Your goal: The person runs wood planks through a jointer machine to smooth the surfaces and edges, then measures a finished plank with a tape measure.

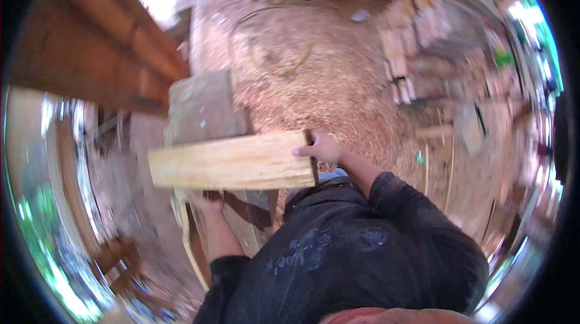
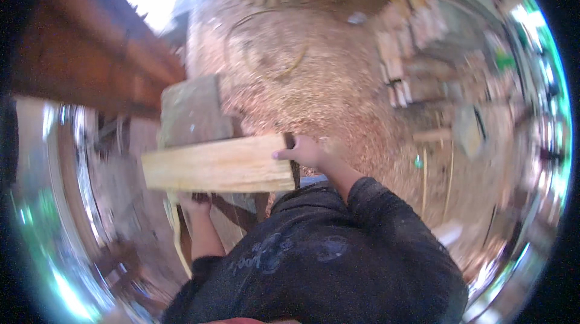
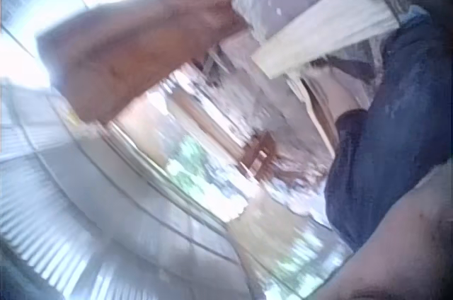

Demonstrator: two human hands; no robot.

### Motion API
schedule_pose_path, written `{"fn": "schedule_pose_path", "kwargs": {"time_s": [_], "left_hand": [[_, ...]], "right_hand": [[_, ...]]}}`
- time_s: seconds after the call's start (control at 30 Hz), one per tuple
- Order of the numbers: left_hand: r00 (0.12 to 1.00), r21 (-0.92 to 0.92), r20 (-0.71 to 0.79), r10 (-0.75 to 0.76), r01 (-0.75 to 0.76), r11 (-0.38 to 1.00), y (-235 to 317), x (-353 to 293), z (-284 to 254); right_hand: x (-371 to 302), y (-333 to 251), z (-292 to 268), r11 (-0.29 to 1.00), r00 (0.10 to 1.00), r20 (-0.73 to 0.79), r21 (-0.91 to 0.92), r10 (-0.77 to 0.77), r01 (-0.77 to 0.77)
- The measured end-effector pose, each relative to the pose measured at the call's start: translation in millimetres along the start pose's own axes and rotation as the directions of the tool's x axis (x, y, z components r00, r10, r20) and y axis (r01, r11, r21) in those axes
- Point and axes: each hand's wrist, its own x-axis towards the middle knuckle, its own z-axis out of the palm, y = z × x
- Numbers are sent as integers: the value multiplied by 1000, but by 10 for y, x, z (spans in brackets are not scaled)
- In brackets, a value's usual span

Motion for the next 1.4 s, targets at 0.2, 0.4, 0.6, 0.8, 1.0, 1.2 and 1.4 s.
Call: {"fn": "schedule_pose_path", "kwargs": {"time_s": [0.2, 0.4, 0.6, 0.8, 1.0, 1.2, 1.4], "left_hand": [[998, 216, -65, 19, -5, 976, 18, 410, -164], [972, 341, 123, -201, 149, 928, -529, 287, 0], [936, 357, 277, -218, 111, 927, -1192, -838, 969], [744, 608, 665, 66, -591, 530, -1918, -2790, 2356], [286, 304, 953, -104, -902, 306, -3417, -3373, 3173], [-426, -506, 588, -688, -857, 99, -5355, -4528, 3051], [-397, -583, -36, -917, -737, 342, -6328, -5847, 2321]], "right_hand": [[-556, 331, -415, 997, 985, -164, -55, 50, -59], [-1105, 1141, -778, 987, 986, -168, 157, -2, 29], [-2123, 1959, -1247, 961, 918, -395, 242, -30, 135], [-2815, 3773, -1414, 962, 565, -804, -266, -185, -62], [-4639, 4699, -1582, 942, 490, -833, 101, 256, -321], [-6182, 4701, -802, 942, -108, -961, 272, 254, -196], [-6507, 4452, -172, 943, -150, -964, 248, 218, -224]]}}
